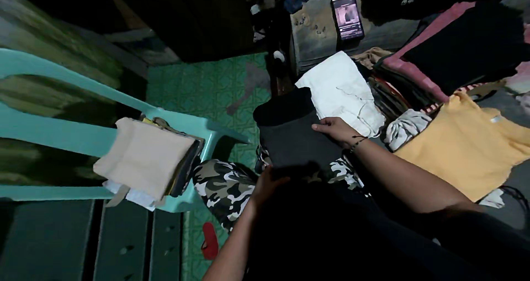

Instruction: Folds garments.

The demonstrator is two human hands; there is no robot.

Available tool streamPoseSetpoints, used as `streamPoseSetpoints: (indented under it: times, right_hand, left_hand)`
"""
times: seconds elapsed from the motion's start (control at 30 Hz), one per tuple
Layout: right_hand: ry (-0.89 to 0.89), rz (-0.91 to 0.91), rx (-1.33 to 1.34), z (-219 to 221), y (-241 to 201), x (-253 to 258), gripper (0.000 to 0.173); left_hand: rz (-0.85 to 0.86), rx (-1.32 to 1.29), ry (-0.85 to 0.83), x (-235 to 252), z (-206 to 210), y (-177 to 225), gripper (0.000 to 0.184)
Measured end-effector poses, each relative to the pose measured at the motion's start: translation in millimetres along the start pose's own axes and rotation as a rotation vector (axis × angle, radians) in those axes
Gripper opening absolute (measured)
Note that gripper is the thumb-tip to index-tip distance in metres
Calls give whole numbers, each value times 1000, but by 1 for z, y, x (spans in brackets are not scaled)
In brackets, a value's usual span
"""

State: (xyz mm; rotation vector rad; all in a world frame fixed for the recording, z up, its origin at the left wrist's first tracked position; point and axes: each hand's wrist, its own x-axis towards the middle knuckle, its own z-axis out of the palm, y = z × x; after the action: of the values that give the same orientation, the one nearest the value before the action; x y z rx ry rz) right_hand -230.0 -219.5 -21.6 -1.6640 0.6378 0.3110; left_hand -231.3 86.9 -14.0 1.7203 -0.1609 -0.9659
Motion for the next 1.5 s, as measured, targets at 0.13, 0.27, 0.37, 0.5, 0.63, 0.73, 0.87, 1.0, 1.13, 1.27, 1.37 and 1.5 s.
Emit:
streamPoseSetpoints:
  times: [0.13, 0.27, 0.37, 0.5, 0.63, 0.73, 0.87, 1.0, 1.13, 1.27, 1.37, 1.5]
  right_hand:
    - [-41, 81, 115, 3, -8, 2, 47]
    - [-126, 140, 355, -1, -11, 8, 45]
    - [-188, 95, 490, -3, -16, 5, 49]
    - [-148, -25, 549, -14, -36, -41, 45]
    - [-43, -241, 699, -53, -37, -87, 44]
    - [182, -422, 725, -95, -34, -146, 46]
    - [562, -610, 668, -144, -19, -225, 38]
    - [846, -689, 579, -175, 20, -267, 36]
    - [961, -209, 613, -182, 90, -264, 34]
    - [890, 103, 655, -180, 140, -253, 42]
    - [866, 36, 676, -179, 144, -255, 43]
    - [797, 93, 621, -182, 137, -260, 43]
  left_hand:
    - [67, -317, -18, 11, -1, 2, 53]
    - [22, -525, 101, 21, 4, 26, 51]
    - [-10, -544, 82, 21, 7, 48, 42]
    - [44, -482, 40, 12, 13, 92, 38]
    - [134, -399, -150, 12, 33, 143, 43]
    - [168, -280, -320, 18, 73, 190, 41]
    - [247, -186, -658, 37, 142, 240, 45]
    - [262, -163, -946, 71, 212, 252, 52]
    - [189, 11, -944, 122, 255, 202, 70]
    - [26, 172, -817, 138, 261, 145, 72]
    - [30, 164, -790, 139, 256, 136, 66]
    - [-17, 128, -655, 141, 251, 130, 64]
